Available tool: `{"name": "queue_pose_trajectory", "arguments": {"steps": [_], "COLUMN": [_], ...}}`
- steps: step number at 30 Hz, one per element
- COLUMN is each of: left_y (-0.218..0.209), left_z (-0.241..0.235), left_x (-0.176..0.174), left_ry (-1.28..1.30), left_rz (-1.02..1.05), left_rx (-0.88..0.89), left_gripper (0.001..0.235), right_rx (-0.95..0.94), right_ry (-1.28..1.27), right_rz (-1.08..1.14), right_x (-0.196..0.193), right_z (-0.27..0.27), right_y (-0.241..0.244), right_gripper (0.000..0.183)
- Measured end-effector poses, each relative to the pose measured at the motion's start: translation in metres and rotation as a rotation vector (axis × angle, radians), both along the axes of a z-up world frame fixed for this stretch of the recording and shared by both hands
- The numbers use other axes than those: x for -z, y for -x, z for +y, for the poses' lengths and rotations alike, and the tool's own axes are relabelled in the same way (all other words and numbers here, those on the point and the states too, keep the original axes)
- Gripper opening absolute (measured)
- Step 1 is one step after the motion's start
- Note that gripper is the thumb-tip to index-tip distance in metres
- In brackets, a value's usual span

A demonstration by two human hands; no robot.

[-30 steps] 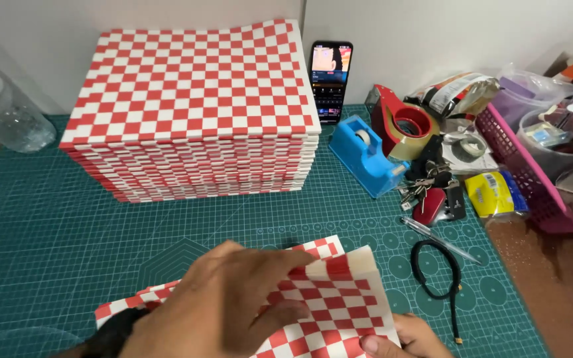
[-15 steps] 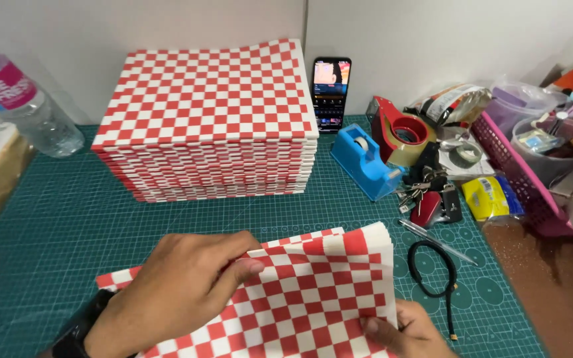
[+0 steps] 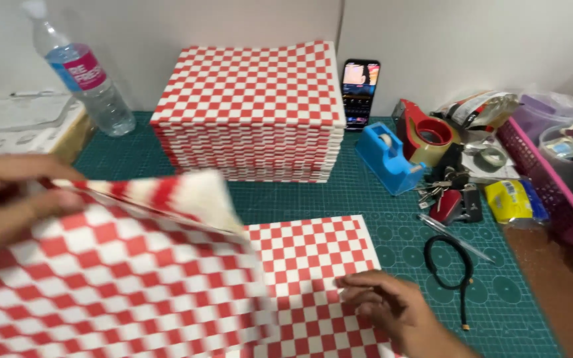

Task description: Folding red and white checkered paper sheets and securing the folds with small white adhesive stickers.

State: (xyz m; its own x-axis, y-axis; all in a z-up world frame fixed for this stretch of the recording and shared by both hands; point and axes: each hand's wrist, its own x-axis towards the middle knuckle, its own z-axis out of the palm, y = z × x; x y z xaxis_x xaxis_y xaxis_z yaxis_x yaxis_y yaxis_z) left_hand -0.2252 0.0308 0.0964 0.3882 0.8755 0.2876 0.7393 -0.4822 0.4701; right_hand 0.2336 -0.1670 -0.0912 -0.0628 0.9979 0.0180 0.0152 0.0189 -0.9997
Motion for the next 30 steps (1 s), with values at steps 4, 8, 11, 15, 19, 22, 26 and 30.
{"name": "queue_pose_trajectory", "arguments": {"steps": [4, 8, 11, 15, 19, 22, 26, 30], "left_y": [0.067, 0.089, 0.119, 0.138, 0.149, 0.137, 0.124, 0.115], "left_z": [0.048, 0.079, 0.107, 0.136, 0.151, 0.128, 0.103, 0.091], "left_x": [0.02, 0.043, 0.095, 0.149, 0.185, 0.169, 0.149, 0.143], "left_ry": [0.246, 0.592, 0.571, 0.557, 0.442, 0.537, 0.569, 0.492], "left_rz": [-0.106, -0.038, 0.422, 0.561, 0.552, 0.432, 0.332, 0.401], "left_rx": [0.007, -0.147, -0.098, -0.076, 0.02, -0.091, -0.111, -0.174], "left_gripper": [0.013, 0.027, 0.041, 0.04, 0.023, 0.023, 0.015, 0.021], "right_rx": [0.001, 0.069, 0.207, 0.317, 0.39, 0.256, -0.087, 0.135], "right_ry": [-0.323, -0.26, -0.004, -0.165, 0.295, 0.364, 0.937, 0.669], "right_rz": [-0.206, -0.392, -0.191, -0.326, -0.467, -0.341, -0.666, -0.539], "right_x": [0.001, -0.011, -0.001, -0.012, 0.024, 0.052, 0.073, 0.087], "right_z": [0.004, 0.004, 0.003, 0.003, 0.03, 0.033, 0.109, 0.069], "right_y": [0.001, 0.009, 0.013, 0.034, -0.005, -0.045, -0.088, -0.095], "right_gripper": [0.032, 0.03, 0.03, 0.024, 0.028, 0.048, 0.046, 0.048]}}
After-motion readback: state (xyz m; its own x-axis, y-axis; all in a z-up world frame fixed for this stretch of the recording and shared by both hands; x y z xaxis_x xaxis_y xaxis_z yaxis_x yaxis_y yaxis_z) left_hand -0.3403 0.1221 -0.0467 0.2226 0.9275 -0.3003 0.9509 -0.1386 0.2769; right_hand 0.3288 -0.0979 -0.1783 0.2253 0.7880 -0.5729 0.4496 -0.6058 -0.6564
